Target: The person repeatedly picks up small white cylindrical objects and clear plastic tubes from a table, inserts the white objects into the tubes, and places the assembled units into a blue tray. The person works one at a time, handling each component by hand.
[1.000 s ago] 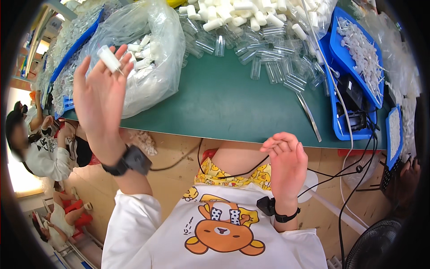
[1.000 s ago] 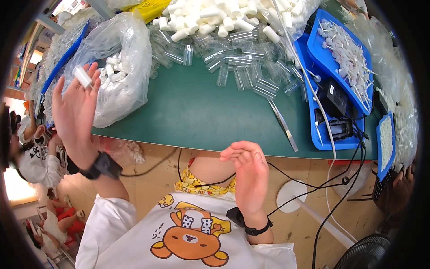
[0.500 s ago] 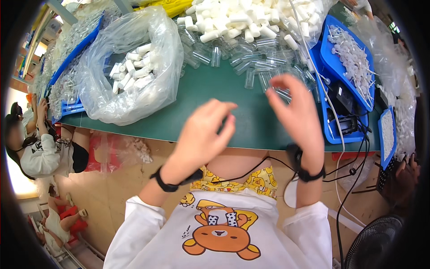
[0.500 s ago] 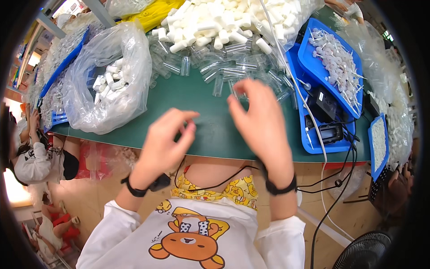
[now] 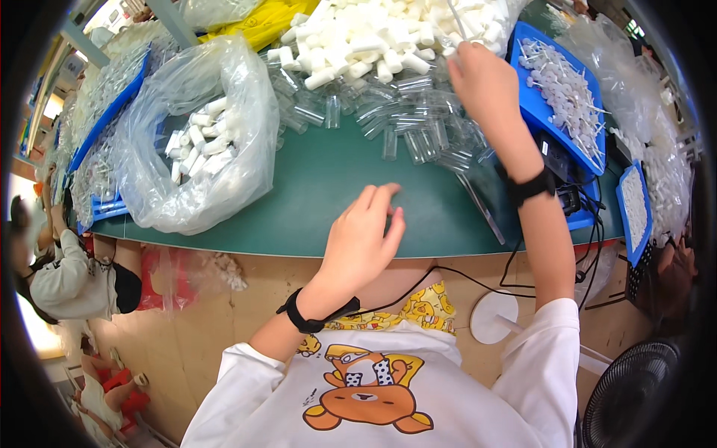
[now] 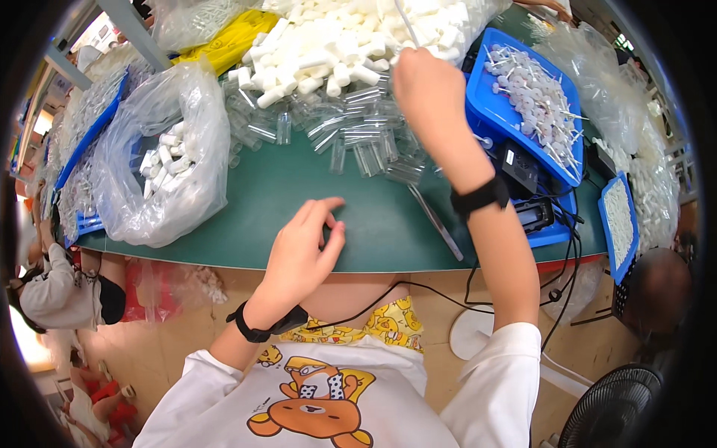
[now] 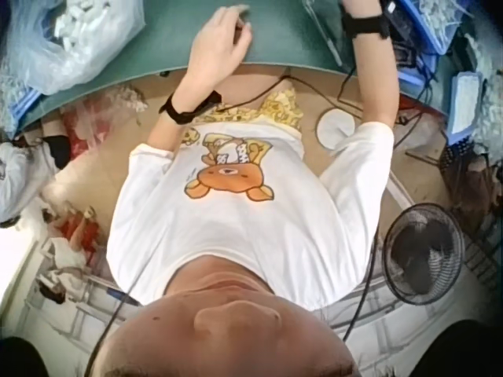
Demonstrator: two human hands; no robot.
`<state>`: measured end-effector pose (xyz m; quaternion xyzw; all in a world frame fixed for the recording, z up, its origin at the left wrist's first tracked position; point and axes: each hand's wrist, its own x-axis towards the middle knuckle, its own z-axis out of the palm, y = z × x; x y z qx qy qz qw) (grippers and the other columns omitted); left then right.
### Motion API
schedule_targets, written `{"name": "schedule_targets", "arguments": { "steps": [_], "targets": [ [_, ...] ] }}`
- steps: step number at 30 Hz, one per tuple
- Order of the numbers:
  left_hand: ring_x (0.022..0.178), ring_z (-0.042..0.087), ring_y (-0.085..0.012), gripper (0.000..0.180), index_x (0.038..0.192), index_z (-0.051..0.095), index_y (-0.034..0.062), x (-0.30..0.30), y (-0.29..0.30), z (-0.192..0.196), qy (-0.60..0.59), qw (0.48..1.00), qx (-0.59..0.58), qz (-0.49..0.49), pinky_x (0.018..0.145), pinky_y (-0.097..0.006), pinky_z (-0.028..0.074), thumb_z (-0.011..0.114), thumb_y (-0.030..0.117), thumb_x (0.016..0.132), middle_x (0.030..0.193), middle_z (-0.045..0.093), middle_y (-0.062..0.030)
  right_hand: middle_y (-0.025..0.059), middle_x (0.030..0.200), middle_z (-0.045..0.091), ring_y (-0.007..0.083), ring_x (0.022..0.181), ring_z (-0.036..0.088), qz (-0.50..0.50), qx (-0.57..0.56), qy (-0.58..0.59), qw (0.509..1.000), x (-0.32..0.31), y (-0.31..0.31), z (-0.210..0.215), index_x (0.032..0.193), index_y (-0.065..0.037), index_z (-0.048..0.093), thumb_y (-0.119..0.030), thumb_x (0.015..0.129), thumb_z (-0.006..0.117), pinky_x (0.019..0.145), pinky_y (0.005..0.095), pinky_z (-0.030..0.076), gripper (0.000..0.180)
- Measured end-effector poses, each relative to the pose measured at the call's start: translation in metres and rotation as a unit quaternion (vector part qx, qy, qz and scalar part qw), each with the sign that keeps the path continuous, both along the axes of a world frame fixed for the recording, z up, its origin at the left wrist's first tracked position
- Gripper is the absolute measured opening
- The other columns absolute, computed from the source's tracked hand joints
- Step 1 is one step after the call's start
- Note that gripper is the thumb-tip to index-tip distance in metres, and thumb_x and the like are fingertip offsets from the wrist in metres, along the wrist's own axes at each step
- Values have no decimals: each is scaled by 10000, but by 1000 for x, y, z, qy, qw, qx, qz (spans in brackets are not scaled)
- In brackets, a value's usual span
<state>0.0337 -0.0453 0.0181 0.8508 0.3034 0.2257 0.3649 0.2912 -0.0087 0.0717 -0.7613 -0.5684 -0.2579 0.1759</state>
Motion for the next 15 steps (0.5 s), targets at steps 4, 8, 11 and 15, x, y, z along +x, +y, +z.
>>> {"name": "schedule_targets", "arguments": {
  "steps": [4, 8, 11, 15],
  "targets": [
    [920, 574, -318, 563, 1379, 334, -22, 9, 3, 2, -119, 991, 49, 34, 827, -356, 470, 555, 21, 863, 1107, 522, -196, 114, 756, 584, 296, 671, 610, 174, 10, 120, 977, -84, -47, 14, 826, -45, 561, -159, 786, 653, 580, 377, 483, 151],
    [949, 579, -258, 636, 1443, 252, 11, 21, 6, 3, -220, 971, -98, 0, 861, -334, 458, 517, -52, 869, 1154, 540, -194, 144, 769, 571, 343, 741, 602, 234, -119, 352, 898, -117, -89, 11, 848, -30, 560, -225, 805, 635, 634, 427, 489, 213],
    [824, 605, -215, 556, 1411, 318, 56, 16, 11, -10, -188, 981, -57, -11, 771, -299, 484, 512, -30, 898, 991, 615, -148, 153, 787, 592, 345, 760, 608, 218, -129, 233, 939, -93, -91, 9, 871, -27, 592, -251, 812, 637, 650, 428, 491, 236],
    [734, 597, -204, 335, 1252, 471, 28, 14, 5, -9, -188, 961, -193, 67, 698, -294, 484, 553, 74, 930, 847, 617, -110, 145, 779, 610, 280, 724, 594, 79, -79, 138, 984, 6, -78, 26, 980, -6, 604, -198, 822, 652, 658, 365, 476, 254]
  ]
}}
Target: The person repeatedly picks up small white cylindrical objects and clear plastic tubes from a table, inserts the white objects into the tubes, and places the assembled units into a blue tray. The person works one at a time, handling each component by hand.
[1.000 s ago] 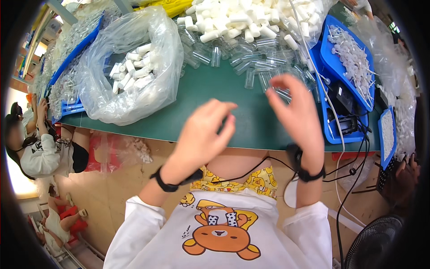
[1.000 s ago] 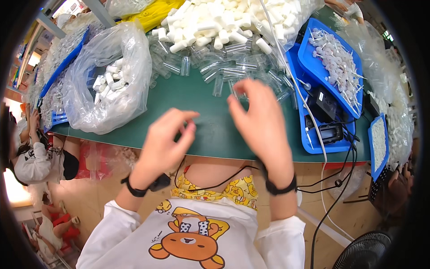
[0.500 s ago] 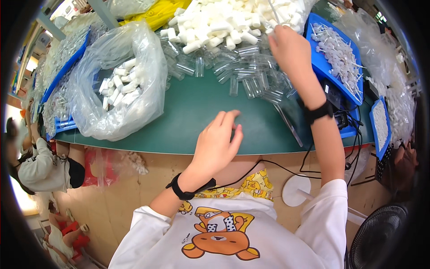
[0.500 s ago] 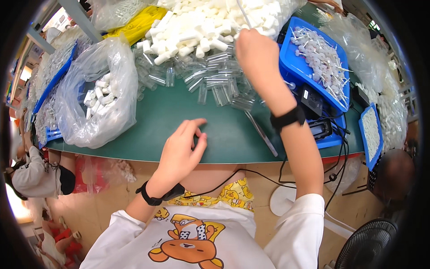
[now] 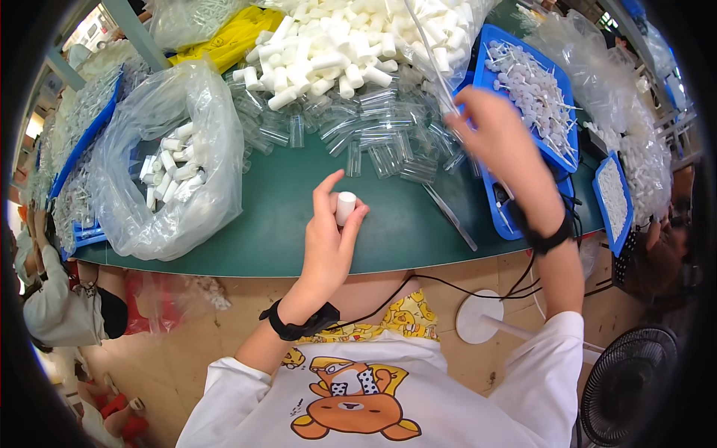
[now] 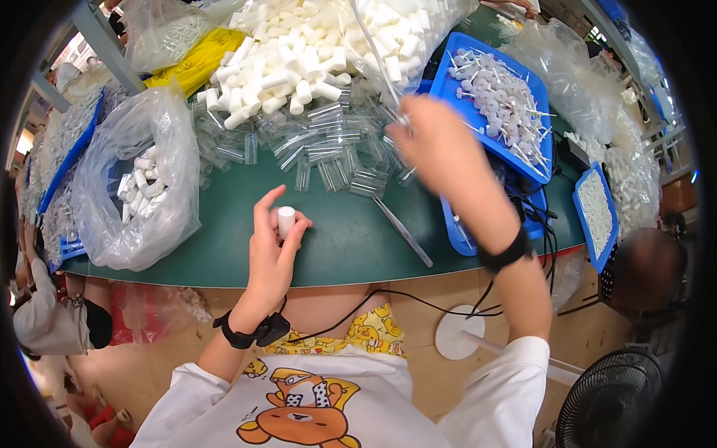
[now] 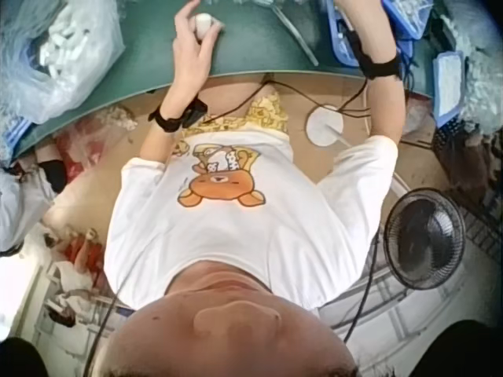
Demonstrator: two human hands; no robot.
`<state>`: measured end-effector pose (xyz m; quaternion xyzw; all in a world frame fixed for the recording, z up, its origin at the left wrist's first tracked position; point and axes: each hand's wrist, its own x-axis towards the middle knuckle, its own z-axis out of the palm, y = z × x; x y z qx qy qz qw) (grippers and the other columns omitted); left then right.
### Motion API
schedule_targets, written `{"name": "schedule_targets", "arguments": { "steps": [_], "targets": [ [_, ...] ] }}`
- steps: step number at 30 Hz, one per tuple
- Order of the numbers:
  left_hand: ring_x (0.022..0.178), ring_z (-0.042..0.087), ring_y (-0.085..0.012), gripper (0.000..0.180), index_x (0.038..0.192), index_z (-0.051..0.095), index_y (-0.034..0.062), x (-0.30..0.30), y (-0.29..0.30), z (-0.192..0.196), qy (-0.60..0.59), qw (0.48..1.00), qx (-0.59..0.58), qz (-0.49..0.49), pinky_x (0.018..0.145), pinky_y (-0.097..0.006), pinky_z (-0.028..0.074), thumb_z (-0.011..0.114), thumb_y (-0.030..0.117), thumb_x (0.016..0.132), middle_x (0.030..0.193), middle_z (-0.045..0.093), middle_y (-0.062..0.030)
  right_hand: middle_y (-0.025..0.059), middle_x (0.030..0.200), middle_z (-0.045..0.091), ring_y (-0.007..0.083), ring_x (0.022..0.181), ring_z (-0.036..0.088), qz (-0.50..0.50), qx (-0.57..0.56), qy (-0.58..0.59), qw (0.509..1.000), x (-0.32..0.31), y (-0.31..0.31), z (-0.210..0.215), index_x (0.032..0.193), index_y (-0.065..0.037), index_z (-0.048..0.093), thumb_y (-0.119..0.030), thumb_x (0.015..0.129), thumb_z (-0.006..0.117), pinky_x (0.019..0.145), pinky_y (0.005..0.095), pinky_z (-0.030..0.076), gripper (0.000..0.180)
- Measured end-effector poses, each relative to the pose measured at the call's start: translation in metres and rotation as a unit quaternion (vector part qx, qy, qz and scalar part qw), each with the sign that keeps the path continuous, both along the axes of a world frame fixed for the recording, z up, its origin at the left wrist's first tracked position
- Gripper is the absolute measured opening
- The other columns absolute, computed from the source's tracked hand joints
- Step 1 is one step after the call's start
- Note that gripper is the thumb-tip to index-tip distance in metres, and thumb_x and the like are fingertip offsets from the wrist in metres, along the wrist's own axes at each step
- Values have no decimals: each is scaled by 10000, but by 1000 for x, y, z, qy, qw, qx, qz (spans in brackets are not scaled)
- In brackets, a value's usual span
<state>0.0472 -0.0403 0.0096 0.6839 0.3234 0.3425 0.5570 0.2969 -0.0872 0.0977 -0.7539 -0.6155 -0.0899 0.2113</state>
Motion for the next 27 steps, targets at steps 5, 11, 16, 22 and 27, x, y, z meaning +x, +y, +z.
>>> {"name": "schedule_targets", "arguments": {
  "steps": [5, 11, 16, 22, 27],
  "targets": [
    [758, 567, -198, 390, 1320, 428, 24, -4, 4, -7, 57, 990, 126, -24, 706, -301, 470, 524, 104, 951, 920, 566, -133, 201, 926, 584, 391, 884, 581, -93, 33, -252, 963, 125, 27, -10, 905, 5, 588, 9, 780, 517, 735, 460, 492, 144],
    [762, 510, -165, 427, 1384, 388, 27, -10, 8, -1, 38, 993, 91, -68, 724, -296, 465, 465, 74, 966, 988, 471, -110, 159, 969, 588, 331, 937, 587, -72, -91, -386, 915, 172, 31, -17, 876, -14, 636, -31, 764, 567, 765, 418, 515, 133],
    [836, 543, -140, 411, 1358, 428, 28, -13, 10, -9, -77, 991, -6, -107, 765, -273, 482, 490, 59, 953, 1007, 469, -78, 178, 1038, 564, 351, 1020, 557, -78, -120, -354, 924, 165, 32, -16, 897, -6, 621, -9, 745, 564, 813, 414, 499, 162],
    [936, 614, -144, 300, 1194, 546, 2, -14, 12, -14, -98, 987, -19, -123, 803, -263, 492, 594, 64, 904, 1051, 575, -76, 151, 1038, 566, 338, 1019, 565, -80, -115, -281, 949, 166, 29, -14, 893, -34, 615, 4, 725, 597, 805, 419, 501, 172],
    [912, 619, -130, 254, 1112, 571, 8, -14, 12, -17, -103, 988, -46, -104, 786, -267, 494, 640, 70, 875, 1026, 634, -67, 122, 1002, 572, 324, 991, 573, -16, -122, -257, 959, 166, 27, -8, 899, -48, 617, -18, 726, 629, 806, 394, 491, 176]
  ]
}}
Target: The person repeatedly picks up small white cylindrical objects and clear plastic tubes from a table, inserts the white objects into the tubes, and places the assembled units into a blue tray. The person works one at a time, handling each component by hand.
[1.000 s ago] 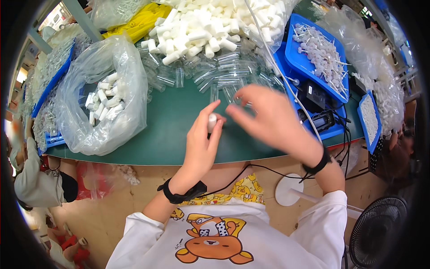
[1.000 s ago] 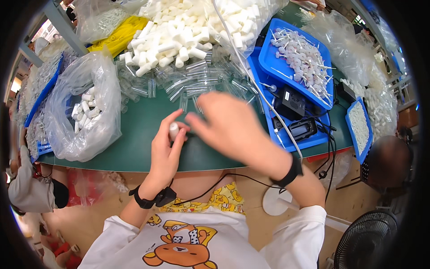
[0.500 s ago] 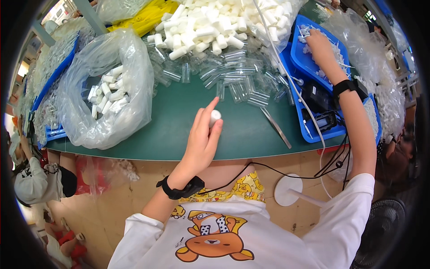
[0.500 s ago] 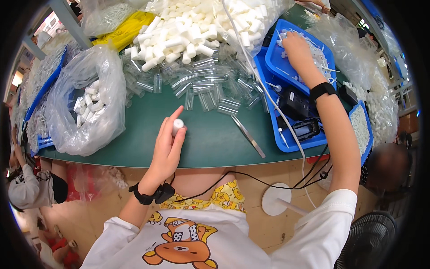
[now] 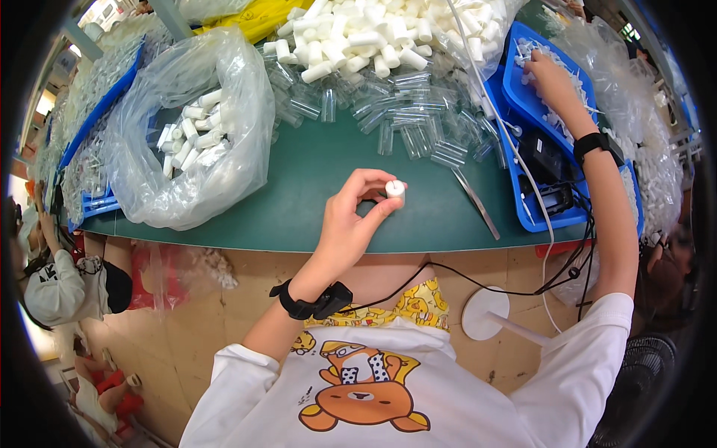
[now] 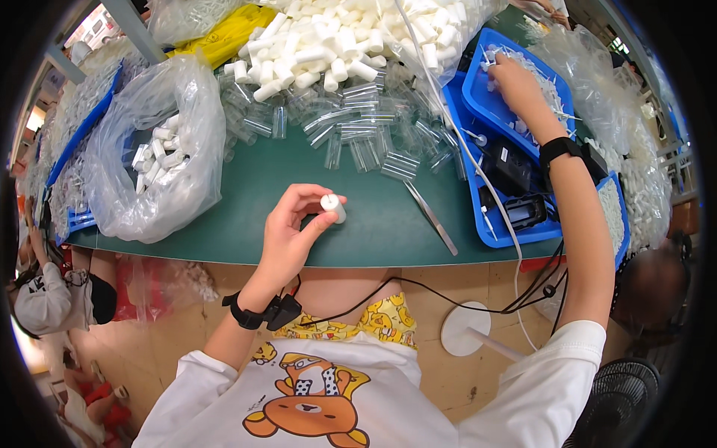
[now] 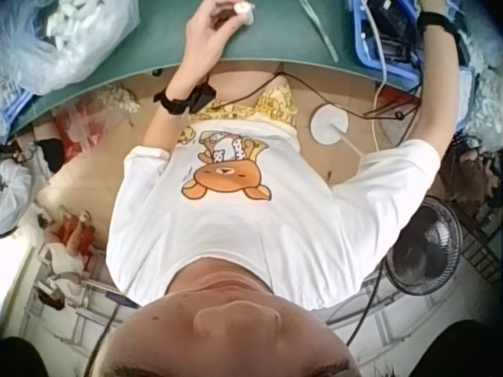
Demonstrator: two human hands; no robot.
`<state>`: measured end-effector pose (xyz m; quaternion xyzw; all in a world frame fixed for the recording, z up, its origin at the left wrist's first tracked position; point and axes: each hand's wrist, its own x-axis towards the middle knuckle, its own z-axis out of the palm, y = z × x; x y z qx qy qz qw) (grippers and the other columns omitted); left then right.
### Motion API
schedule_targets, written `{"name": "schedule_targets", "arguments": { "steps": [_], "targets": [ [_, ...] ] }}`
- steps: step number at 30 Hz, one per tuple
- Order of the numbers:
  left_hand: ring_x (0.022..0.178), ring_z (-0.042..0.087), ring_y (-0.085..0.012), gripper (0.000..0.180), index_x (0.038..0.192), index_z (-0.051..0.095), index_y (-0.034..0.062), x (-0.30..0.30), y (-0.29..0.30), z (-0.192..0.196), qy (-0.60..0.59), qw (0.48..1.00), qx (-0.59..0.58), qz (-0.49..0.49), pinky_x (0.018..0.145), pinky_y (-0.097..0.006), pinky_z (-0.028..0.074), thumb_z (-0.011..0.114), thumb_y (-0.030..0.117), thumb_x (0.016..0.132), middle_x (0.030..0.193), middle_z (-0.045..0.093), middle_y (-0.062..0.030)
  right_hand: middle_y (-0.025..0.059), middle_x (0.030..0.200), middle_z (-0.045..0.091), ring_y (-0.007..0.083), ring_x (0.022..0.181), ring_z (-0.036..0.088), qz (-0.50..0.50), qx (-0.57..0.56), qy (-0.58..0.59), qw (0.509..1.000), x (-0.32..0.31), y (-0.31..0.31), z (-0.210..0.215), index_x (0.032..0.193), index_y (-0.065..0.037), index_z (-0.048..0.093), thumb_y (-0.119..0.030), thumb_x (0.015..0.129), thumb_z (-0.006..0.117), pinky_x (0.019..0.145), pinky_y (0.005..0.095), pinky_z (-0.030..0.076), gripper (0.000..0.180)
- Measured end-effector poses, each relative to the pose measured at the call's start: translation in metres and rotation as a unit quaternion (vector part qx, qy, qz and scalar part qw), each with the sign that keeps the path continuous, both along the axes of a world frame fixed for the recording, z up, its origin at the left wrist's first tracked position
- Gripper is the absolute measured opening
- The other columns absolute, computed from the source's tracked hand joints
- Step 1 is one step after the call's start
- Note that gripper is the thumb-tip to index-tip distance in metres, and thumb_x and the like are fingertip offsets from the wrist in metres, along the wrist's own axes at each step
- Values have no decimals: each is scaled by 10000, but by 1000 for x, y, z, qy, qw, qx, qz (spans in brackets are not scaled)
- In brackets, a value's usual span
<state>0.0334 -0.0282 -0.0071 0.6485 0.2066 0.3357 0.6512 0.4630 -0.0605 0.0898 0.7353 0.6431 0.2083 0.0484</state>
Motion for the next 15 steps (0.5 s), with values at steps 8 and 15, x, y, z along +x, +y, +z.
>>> {"name": "schedule_targets", "arguments": {
  "steps": [8, 15],
  "targets": [
    [876, 580, -142, 233, 1159, 537, 32, 4, 2, 8, -92, 993, -74, 4, 772, -250, 467, 549, 62, 929, 1099, 590, -84, 95, 986, 658, 204, 882, 636, -55, 310, 299, 901, -8, -15, 33, 1082, -52, 631, -159, 883, 611, 806, 297, 486, 227],
    [938, 569, -133, 264, 1199, 516, 37, -13, 10, 8, -107, 971, -204, -62, 764, -257, 483, 537, 57, 936, 1093, 584, -79, 103, 1007, 644, 133, 824, 616, 35, 157, 758, 632, -238, -67, 27, 1092, 36, 626, -75, 917, 557, 757, 273, 504, 219]
  ]
}}
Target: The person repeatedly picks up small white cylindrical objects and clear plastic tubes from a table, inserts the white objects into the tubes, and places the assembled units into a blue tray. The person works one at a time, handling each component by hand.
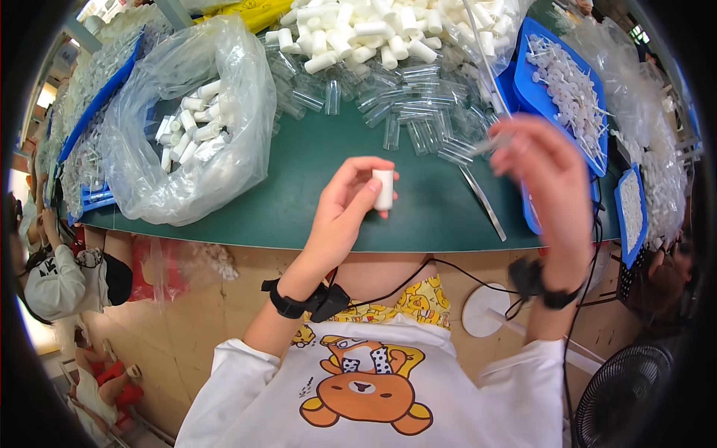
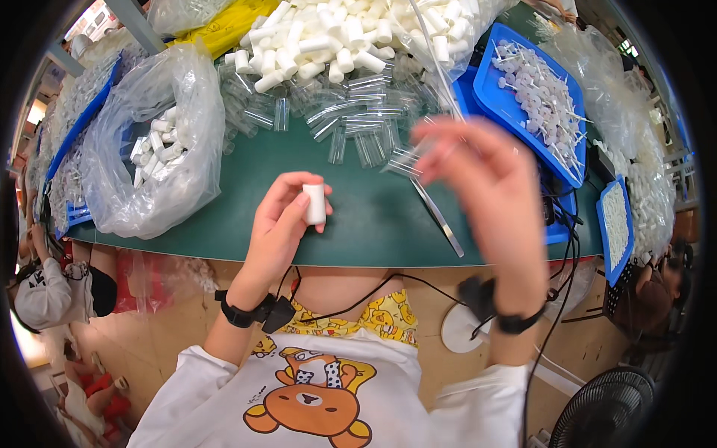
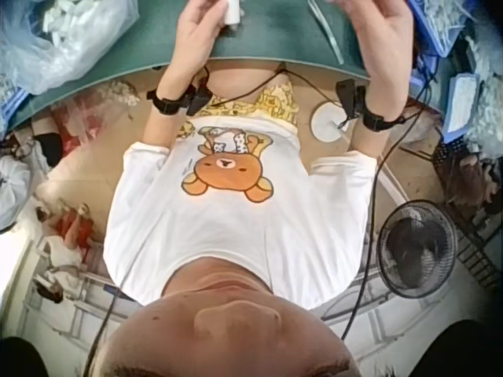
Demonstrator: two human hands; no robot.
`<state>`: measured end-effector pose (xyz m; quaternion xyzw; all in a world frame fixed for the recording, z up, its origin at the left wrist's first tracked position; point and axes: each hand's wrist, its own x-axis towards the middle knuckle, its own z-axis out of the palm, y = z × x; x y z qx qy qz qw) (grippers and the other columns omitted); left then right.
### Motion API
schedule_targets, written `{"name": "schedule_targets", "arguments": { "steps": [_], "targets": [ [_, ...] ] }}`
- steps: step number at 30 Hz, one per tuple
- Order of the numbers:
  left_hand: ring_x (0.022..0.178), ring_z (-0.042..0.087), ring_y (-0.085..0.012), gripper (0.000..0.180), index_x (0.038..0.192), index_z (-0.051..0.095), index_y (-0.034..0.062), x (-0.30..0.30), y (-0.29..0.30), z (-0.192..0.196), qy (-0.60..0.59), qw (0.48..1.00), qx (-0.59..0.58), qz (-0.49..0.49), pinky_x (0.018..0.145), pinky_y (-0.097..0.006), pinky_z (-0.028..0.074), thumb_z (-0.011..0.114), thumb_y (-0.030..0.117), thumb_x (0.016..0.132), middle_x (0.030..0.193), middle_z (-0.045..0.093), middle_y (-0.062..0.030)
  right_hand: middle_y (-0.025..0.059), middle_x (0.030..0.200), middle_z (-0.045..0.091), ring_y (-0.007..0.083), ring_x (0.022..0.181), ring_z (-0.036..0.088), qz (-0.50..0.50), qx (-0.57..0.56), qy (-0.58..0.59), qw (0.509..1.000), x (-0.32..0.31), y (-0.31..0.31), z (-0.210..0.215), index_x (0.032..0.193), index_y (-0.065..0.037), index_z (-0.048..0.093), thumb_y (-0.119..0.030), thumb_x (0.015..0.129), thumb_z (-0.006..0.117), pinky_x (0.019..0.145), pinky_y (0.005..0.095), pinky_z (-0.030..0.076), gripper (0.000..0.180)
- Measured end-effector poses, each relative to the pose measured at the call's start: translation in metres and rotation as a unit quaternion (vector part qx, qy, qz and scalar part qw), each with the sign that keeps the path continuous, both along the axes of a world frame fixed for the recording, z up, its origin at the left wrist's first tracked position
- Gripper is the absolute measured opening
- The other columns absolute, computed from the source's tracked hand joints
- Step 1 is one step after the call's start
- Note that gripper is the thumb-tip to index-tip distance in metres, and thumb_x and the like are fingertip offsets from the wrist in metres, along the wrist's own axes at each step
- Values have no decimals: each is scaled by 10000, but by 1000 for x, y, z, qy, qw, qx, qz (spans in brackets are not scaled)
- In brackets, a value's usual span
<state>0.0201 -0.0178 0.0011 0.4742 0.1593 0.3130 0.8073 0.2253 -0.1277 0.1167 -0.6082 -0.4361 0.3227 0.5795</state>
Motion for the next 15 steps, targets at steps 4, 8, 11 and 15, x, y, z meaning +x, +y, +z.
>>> {"name": "schedule_targets", "arguments": {
  "steps": [4, 8, 11, 15],
  "targets": [
    [1021, 580, -169, 381, 1206, 507, -13, -20, -6, 24, 43, 997, -4, -63, 852, -298, 502, 633, -42, 848, 1103, 579, -97, 92, 995, 623, 147, 901, 614, 50, -42, 173, 983, -44, -19, -41, 1096, 61, 609, 20, 870, 597, 810, 278, 505, 230],
    [1069, 594, -208, 366, 1158, 559, -35, -37, -8, 40, 29, 999, -22, -19, 890, -313, 504, 668, -69, 810, 1095, 611, -167, 110, 1054, 607, 173, 978, 608, 49, -29, 206, 977, -60, -19, -53, 1107, 79, 592, 106, 817, 618, 859, 283, 500, 292],
    [1038, 609, -211, 306, 1111, 597, -54, -39, -10, 33, 27, 997, 76, 6, 880, -313, 512, 664, -71, 812, 1093, 621, -172, 127, 1087, 595, 186, 1021, 595, 96, -49, 240, 965, -60, -19, -58, 1101, 72, 601, 105, 808, 626, 870, 286, 500, 296],
    [975, 628, -183, 221, 1015, 677, -24, -38, -12, 33, 83, 984, 157, 3, 812, -288, 521, 685, -42, 794, 1039, 664, -119, 151, 1137, 563, 205, 1052, 576, 122, 25, 135, 983, -59, -19, -63, 1091, 61, 617, 114, 781, 644, 874, 299, 501, 316]
  ]
}}
